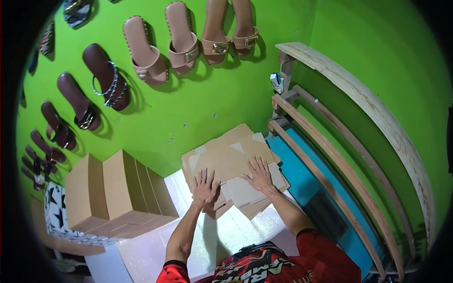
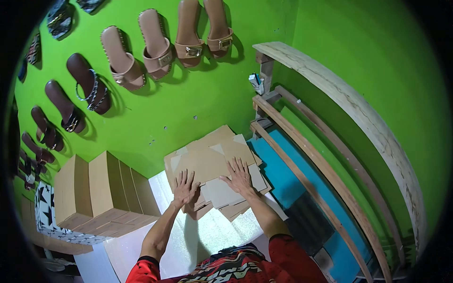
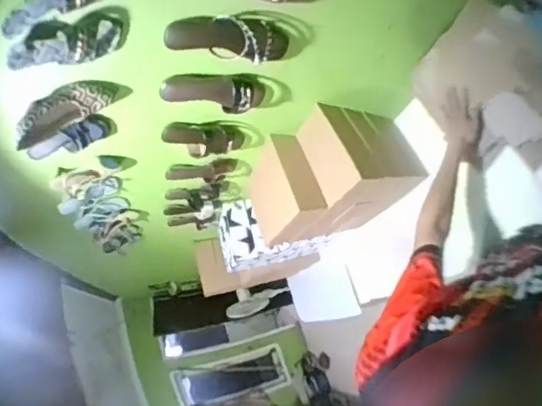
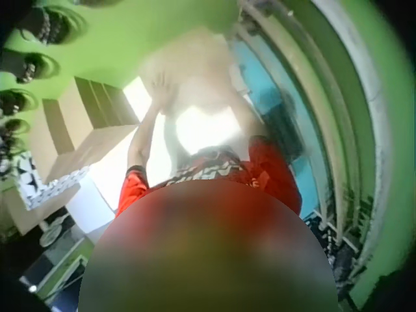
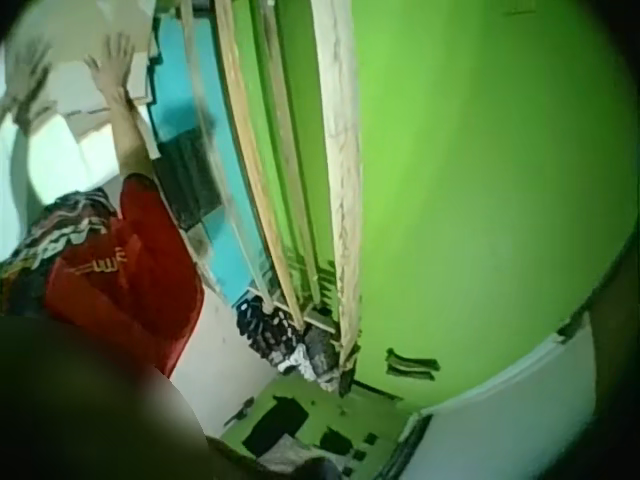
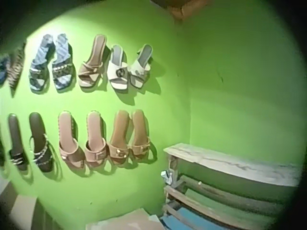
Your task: Fold cardboard sheets into shoe boxes.
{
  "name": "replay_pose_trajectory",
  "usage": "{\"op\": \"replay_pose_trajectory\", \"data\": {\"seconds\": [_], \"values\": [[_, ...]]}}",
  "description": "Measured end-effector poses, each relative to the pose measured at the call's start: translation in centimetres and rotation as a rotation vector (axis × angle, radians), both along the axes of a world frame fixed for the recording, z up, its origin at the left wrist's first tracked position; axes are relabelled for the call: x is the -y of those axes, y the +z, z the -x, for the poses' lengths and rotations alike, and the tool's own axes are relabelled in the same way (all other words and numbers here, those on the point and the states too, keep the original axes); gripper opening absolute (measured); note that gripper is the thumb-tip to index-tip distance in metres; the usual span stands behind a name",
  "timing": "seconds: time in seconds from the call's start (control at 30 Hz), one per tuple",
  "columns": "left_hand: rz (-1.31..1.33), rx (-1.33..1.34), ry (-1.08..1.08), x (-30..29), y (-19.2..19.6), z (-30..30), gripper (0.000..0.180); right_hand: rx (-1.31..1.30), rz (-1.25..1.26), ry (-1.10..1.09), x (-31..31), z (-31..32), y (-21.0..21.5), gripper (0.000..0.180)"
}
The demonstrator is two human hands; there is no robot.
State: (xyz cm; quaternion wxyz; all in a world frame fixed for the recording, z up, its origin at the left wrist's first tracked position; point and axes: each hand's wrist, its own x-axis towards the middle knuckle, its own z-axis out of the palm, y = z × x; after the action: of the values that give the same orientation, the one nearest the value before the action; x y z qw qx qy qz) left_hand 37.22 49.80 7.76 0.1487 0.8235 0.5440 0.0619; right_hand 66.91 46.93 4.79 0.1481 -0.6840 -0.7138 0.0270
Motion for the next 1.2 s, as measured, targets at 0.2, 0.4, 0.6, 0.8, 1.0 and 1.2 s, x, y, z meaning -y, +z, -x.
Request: {"op": "replay_pose_trajectory", "data": {"seconds": [0.2, 0.4, 0.6, 0.8, 1.0, 1.2], "values": [[-0.076, 0.015, 0.031, 0.6, -0.9, 0.2, 0.094, -0.016, -0.059, 0.219, -0.1, -3.1, 1.0, 0.078], [-0.178, 0.076, -0.022, -1.1, -0.2, -0.6, 0.085, -0.085, -0.105, 0.395, -3.5, -10.3, 3.8, 0.058], [-0.196, 0.116, -0.054, -1.9, 0.2, 0.9, 0.067, 0.048, -0.161, 0.472, -5.3, -7.3, 4.7, 0.059], [-0.250, 0.091, -0.064, -3.1, 1.0, 0.3, 0.051, 0.164, -0.511, 0.671, -7.1, -9.2, 3.3, 0.049], [-0.246, 0.045, -0.176, -4.1, 2.2, 2.4, 0.049, 0.371, -0.129, 0.798, -8.2, -7.3, 8.7, 0.042], [-0.252, 0.179, -0.141, -2.8, 2.3, 1.7, 0.046, 0.358, -0.051, 0.872, -6.9, -6.4, 9.2, 0.059]]}}
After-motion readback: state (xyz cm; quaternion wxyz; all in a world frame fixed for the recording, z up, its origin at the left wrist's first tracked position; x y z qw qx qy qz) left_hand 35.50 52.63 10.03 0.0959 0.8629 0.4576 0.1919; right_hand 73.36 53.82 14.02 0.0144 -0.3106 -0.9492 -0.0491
